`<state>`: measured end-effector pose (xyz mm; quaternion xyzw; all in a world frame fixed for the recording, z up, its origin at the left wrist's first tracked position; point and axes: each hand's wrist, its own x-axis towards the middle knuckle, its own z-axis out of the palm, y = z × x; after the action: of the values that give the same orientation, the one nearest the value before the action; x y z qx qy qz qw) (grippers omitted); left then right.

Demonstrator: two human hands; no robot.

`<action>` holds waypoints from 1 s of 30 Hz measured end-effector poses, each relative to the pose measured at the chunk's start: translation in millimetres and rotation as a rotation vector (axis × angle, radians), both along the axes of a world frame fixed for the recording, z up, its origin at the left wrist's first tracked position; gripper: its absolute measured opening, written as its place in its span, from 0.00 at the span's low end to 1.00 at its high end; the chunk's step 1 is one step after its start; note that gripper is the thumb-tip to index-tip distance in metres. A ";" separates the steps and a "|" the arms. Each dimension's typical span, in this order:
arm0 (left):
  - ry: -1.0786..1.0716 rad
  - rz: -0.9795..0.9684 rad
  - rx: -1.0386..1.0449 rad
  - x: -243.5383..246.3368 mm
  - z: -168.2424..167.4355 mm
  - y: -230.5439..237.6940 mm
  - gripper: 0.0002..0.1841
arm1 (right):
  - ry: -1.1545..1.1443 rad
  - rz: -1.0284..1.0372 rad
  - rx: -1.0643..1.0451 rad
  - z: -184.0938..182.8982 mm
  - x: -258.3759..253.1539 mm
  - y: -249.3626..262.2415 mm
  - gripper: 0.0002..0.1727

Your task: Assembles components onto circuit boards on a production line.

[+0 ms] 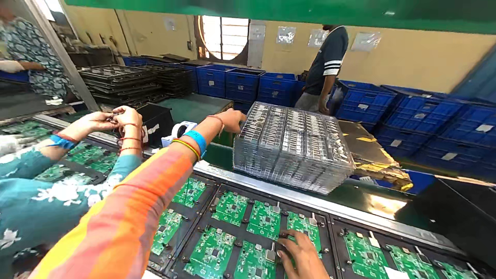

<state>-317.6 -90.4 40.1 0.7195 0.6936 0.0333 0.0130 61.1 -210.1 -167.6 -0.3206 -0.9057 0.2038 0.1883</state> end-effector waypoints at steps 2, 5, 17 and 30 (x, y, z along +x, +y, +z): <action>0.039 -0.015 -0.098 2.1 6.6 9.2 0.28 | 0.002 0.006 -0.010 4.7 1.1 -2.8 0.15; 0.057 -0.013 -0.202 11.7 15.3 10.9 0.27 | 0.017 0.017 0.000 6.3 1.8 -5.8 0.14; 0.140 -0.085 -0.145 11.6 15.7 11.9 0.21 | 0.059 -0.006 0.030 1.4 2.2 -9.8 0.13; -1.038 0.097 0.291 60.8 -38.3 -122.2 0.15 | 0.203 -0.052 0.093 -8.4 8.5 4.7 0.08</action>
<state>-256.9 -212.6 1.8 0.5702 0.6166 0.4806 0.2525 69.6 -205.4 -175.9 -0.3128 -0.8818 0.1881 0.2987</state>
